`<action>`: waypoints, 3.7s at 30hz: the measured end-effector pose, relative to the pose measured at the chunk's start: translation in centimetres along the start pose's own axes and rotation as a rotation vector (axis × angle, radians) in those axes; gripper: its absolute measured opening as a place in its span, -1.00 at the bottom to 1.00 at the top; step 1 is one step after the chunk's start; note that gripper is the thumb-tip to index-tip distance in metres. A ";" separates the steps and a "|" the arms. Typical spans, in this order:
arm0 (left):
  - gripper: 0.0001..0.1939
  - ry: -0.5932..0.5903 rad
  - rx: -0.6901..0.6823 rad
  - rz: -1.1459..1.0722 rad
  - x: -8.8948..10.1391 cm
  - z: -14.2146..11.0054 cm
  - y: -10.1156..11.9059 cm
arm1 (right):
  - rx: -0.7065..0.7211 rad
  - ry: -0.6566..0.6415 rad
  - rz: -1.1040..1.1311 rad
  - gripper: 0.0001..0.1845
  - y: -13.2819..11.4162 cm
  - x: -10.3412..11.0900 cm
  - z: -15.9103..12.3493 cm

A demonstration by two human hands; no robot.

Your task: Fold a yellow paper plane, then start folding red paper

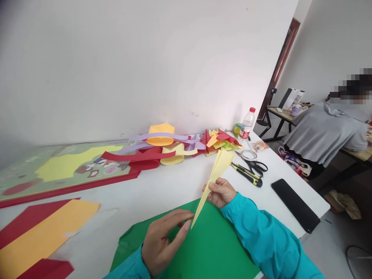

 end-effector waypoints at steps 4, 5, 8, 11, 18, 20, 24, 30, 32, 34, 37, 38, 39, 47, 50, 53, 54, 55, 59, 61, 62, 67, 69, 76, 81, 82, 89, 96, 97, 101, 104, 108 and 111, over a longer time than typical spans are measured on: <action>-0.86 0.007 0.180 -0.019 0.1 0.9 -0.4 | -0.063 -0.116 -0.128 -0.66 0.8 -1.5 -0.9; -0.85 0.010 0.248 -0.044 0.1 1.1 -0.5 | -0.071 -0.142 -0.175 -0.67 0.9 -1.9 -1.2; -0.76 0.043 0.477 -0.172 -0.1 1.5 -1.1 | -0.082 -0.186 -0.377 -0.66 1.0 -2.8 -1.9; -0.72 0.093 0.657 -0.374 -0.2 1.6 -1.7 | -0.087 -0.217 -0.456 -0.62 0.6 -3.3 -2.3; -0.62 0.212 0.820 -0.596 0.3 2.0 -2.3 | -0.074 -0.261 -0.511 -0.56 0.4 -3.9 -2.3; -0.61 0.219 0.820 -0.619 0.5 2.1 -2.3 | -0.055 -0.257 -0.532 -0.57 0.4 -4.0 -2.4; -0.61 0.246 0.816 -0.633 1.1 2.4 -2.3 | -0.100 -0.281 -0.547 -0.58 0.7 -4.0 -2.6; -0.61 0.356 0.760 -0.598 2.7 3.2 -2.0 | -0.177 -0.323 -0.469 -0.61 0.9 -4.2 -2.8; -0.61 0.357 0.743 -0.579 3.0 3.2 -2.0 | -0.184 -0.324 -0.445 -0.59 0.8 -4.3 -2.8; -0.61 0.364 0.727 -0.564 3.2 3.2 -2.1 | -0.183 -0.324 -0.422 -0.57 0.8 -4.3 -2.7; -0.61 0.406 0.712 -0.555 3.5 3.1 -2.5 | -0.187 -0.278 -0.390 -0.53 1.1 -4.0 -2.6; -0.60 0.420 0.710 -0.556 3.5 3.0 -2.5 | -0.189 -0.255 -0.388 -0.53 1.2 -3.9 -2.6; -0.60 0.429 0.713 -0.561 3.5 3.0 -2.6 | -0.186 -0.235 -0.392 -0.52 1.2 -3.8 -2.5; -0.70 0.190 0.795 -0.656 0.6 2.5 -2.3 | -0.070 -0.142 -0.522 -0.54 0.7 -3.6 -2.4; -0.74 0.225 0.778 -0.618 0.6 2.3 -2.4 | -0.069 -0.124 -0.533 -0.53 0.9 -3.5 -2.3; -0.76 0.245 0.782 -0.616 0.8 2.2 -2.6 | -0.063 -0.088 -0.554 -0.54 0.9 -3.4 -2.3; -0.77 0.237 0.790 -0.633 0.8 2.2 -2.6 | -0.058 -0.074 -0.564 -0.55 0.9 -3.4 -2.3; -0.76 0.224 0.799 -0.656 0.7 2.1 -2.7 | -0.053 -0.062 -0.572 -0.55 0.8 -3.4 -2.3; -0.76 0.162 0.811 -0.719 0.3 2.0 -2.8 | -0.040 -0.047 -0.596 -0.54 0.6 -3.6 -2.4; -0.76 0.164 0.803 -0.714 0.3 2.0 -2.8 | -0.035 -0.061 -0.605 -0.54 0.6 -3.7 -2.4; -0.76 0.175 0.799 -0.703 0.3 2.0 -2.8 | -0.033 -0.069 -0.611 -0.53 0.5 -3.7 -2.5; -0.76 0.233 0.799 -0.638 0.6 2.1 -2.7 | -0.012 -0.086 -0.676 -0.51 0.2 -3.9 -2.7; -0.77 0.246 0.803 -0.622 0.7 2.0 -2.7 | -0.007 -0.086 -0.692 -0.51 0.1 -4.0 -2.7; -0.76 0.267 0.819 -0.623 0.8 2.0 -3.0 | -0.043 -0.095 -0.659 -0.53 0.3 -4.1 -2.7; -0.74 0.282 0.835 -0.647 0.9 1.8 -3.2 | -0.077 -0.114 -0.614 -0.57 0.6 -4.1 -2.6; -0.73 0.292 0.834 -0.645 0.9 1.8 -3.3 | -0.085 -0.113 -0.612 -0.57 0.7 -4.1 -2.6; -0.72 0.264 0.845 -0.718 0.5 1.4 -3.8 | -0.042 -0.060 -0.660 -0.59 0.4 -3.9 -2.7; -0.70 0.229 0.792 -0.629 0.7 1.6 -3.4 | -0.072 -0.083 -0.574 -0.54 0.7 -3.7 -2.4; -0.70 0.248 0.781 -0.613 0.9 1.6 -3.4 | -0.084 -0.099 -0.565 -0.54 0.8 -3.8 -2.4; -0.69 0.311 0.774 -0.605 1.3 1.8 -3.6 | -0.089 -0.095 -0.621 -0.56 0.8 -4.0 -2.6; -0.71 0.287 0.812 -0.697 0.8 1.8 -3.7 | -0.055 -0.049 -0.654 -0.56 0.5 -4.0 -2.6; -0.75 0.246 0.800 -0.697 0.6 2.0 -3.3 | -0.059 -0.050 -0.608 -0.56 0.5 -4.0 -2.6; -0.78 0.285 0.768 -0.663 1.1 2.0 -3.0 | -0.087 -0.111 -0.578 -0.56 0.9 -4.2 -2.6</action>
Point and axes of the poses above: each hand's wrist, its own z-axis towards the middle knuckle, its own x-axis out of the back of the hand, y = z × x, the point moved 4 cm from there along z, towards the middle knuckle, and after that the axes turned 14 degrees about -z, right-handed, at the moved point
